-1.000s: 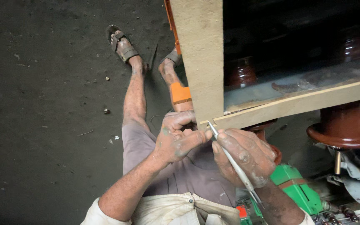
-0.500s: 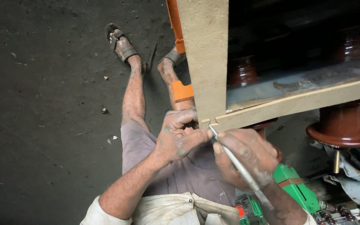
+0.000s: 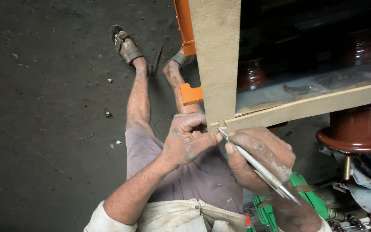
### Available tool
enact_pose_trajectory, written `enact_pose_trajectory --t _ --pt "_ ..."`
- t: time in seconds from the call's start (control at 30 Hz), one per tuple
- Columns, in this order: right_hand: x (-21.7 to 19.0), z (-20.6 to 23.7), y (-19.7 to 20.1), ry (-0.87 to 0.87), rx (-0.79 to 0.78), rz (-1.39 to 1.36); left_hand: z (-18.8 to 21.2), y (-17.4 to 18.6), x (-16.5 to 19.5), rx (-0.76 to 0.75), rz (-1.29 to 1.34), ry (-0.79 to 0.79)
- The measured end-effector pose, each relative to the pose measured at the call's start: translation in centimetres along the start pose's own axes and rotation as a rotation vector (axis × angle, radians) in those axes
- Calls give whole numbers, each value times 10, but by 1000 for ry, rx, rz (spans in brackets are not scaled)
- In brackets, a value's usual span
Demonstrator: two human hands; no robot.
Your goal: The person sits on the workshop floor and marks a small notch on the edge of a wooden frame with a pen, then cuts a curved strip from a flat board using hand shears, trimming along the edge while holding the board.
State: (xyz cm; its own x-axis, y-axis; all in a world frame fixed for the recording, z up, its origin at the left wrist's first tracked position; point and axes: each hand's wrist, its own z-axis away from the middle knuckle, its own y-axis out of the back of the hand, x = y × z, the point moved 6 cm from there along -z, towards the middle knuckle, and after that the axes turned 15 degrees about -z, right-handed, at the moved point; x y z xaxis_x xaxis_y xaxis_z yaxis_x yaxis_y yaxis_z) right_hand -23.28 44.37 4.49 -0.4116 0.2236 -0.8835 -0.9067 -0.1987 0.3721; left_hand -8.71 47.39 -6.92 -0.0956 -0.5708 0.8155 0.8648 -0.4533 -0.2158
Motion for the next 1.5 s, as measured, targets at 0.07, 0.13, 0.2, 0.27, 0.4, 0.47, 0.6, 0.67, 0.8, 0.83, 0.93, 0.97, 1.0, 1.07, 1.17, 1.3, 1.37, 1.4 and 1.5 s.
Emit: enact_pose_trajectory --t 0.07,0.13,0.2,0.27,0.4,0.47,0.6,0.67,0.8,0.83,0.93,0.97,1.0,1.07,1.17,1.3,1.37,1.4,1.5 --pt "-1 -5 1 -50 -33 -26 0 2 5 27 -123 -102" --pt "-2 -13 3 -77 -56 -54 0 0 -2 -4 -24 8" --pt "-5 -23 6 -90 -118 -59 0 -1 -4 -19 38 53" --pt "-9 -34 7 -47 -190 -69 0 0 -2 -11 60 41" --pt "-17 -48 5 71 -332 -28 0 1 -2 -20 36 55" --pt "-17 -50 5 42 -350 -12 -1 1 -3 -29 44 86" --pt "-17 -52 13 -8 -315 5 -2 2 -4 -3 -54 62" --pt "-17 -49 16 -10 -300 20 -3 3 1 25 -154 -43" --pt "-12 -40 21 -95 -189 -36 -5 2 0 13 -188 -36" --pt "-9 -37 23 -129 -146 -59 -5 2 0 12 -208 -38" --pt "1 -39 26 -128 -74 -97 -6 0 -4 -6 -155 32" --pt "4 -39 24 -144 -98 -107 -6 -2 -6 -22 -117 70" --pt "7 -41 22 -161 -124 -120 -6 -3 -7 -30 -88 87" --pt "10 -44 17 -172 -161 -137 -5 -6 -10 -45 -30 125" --pt "4 -48 12 -134 -193 -129 -5 -9 -13 -65 105 130" --pt "-5 -56 6 -85 -239 -110 -5 -11 -15 -63 119 126" --pt "-7 -59 4 -99 -249 -107 -4 -12 -16 -65 160 149" --pt "-7 -60 4 -106 -252 -101 -4 -13 -16 -63 163 139" --pt "-6 -61 2 -124 -265 -97 -4 -13 -15 -58 155 112"
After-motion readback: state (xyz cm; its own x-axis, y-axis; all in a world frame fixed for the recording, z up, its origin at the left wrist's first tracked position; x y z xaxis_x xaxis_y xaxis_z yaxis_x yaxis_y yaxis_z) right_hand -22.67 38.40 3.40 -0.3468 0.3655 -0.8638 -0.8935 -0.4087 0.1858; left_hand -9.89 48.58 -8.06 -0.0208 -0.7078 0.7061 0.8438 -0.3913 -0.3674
